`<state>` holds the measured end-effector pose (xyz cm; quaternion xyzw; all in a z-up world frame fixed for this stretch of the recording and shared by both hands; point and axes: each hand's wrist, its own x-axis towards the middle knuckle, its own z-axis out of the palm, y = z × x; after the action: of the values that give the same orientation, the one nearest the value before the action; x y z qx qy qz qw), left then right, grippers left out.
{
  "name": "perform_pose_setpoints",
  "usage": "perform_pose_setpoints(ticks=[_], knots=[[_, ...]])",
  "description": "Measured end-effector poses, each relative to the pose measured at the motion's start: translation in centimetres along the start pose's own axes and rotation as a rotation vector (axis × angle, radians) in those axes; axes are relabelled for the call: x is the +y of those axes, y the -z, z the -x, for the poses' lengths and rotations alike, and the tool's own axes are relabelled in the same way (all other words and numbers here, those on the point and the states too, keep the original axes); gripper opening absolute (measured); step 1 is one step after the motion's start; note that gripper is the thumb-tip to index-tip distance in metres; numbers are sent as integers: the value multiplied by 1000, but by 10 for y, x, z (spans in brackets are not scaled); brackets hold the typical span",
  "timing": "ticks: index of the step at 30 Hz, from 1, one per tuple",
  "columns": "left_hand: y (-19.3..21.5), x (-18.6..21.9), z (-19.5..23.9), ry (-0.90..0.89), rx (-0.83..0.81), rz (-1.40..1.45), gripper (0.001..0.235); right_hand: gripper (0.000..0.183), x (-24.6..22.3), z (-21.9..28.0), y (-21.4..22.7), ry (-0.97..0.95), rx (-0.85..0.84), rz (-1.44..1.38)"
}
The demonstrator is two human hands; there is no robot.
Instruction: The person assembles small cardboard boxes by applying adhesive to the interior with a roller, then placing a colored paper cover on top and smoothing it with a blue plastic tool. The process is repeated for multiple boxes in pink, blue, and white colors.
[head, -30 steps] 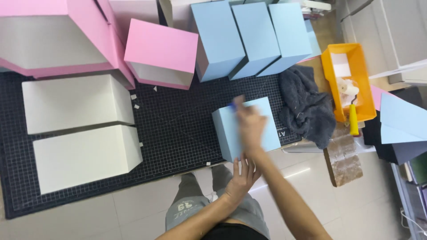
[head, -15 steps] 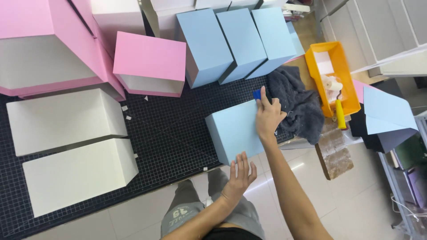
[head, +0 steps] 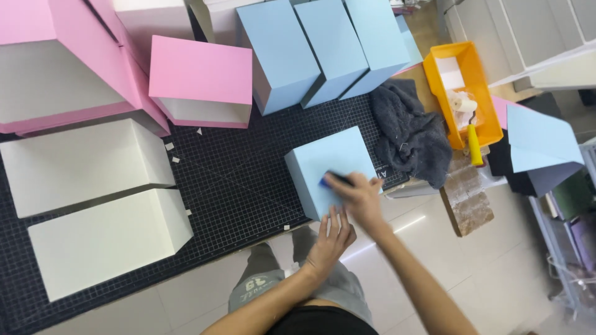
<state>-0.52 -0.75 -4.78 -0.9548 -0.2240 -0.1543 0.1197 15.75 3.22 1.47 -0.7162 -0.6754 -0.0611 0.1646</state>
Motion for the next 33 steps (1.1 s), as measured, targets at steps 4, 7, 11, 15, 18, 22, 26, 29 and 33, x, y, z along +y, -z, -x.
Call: perform_pose_setpoints(ticks=[4, 7, 11, 15, 18, 22, 26, 29, 33], knots=[[19, -20, -4, -6, 95, 68, 17, 50, 42, 19, 8, -453, -12, 6], [45, -42, -17, 105, 92, 449, 24, 43, 20, 28, 8, -512, 76, 69], [53, -106, -80, 241, 208, 498, 28, 46, 66, 46, 11, -532, 135, 193], [14, -146, -132, 244, 212, 428, 27, 58, 30, 41, 46, -600, 212, 86], [-11, -147, -140, 319, 55, 314, 64, 55, -5, 40, 27, -594, 14, 9], [-18, -146, -134, 351, -33, 442, 61, 50, -44, 59, -6, -558, 84, 274], [-14, -151, -138, 343, -91, 467, 61, 48, -106, 59, -11, -322, 25, 211], [-19, -150, -135, 334, -133, 473, 63, 37, -48, 45, 16, -582, 220, 103], [-17, -150, -138, 334, -141, 470, 63, 36, -89, 60, -16, -594, 227, 150]])
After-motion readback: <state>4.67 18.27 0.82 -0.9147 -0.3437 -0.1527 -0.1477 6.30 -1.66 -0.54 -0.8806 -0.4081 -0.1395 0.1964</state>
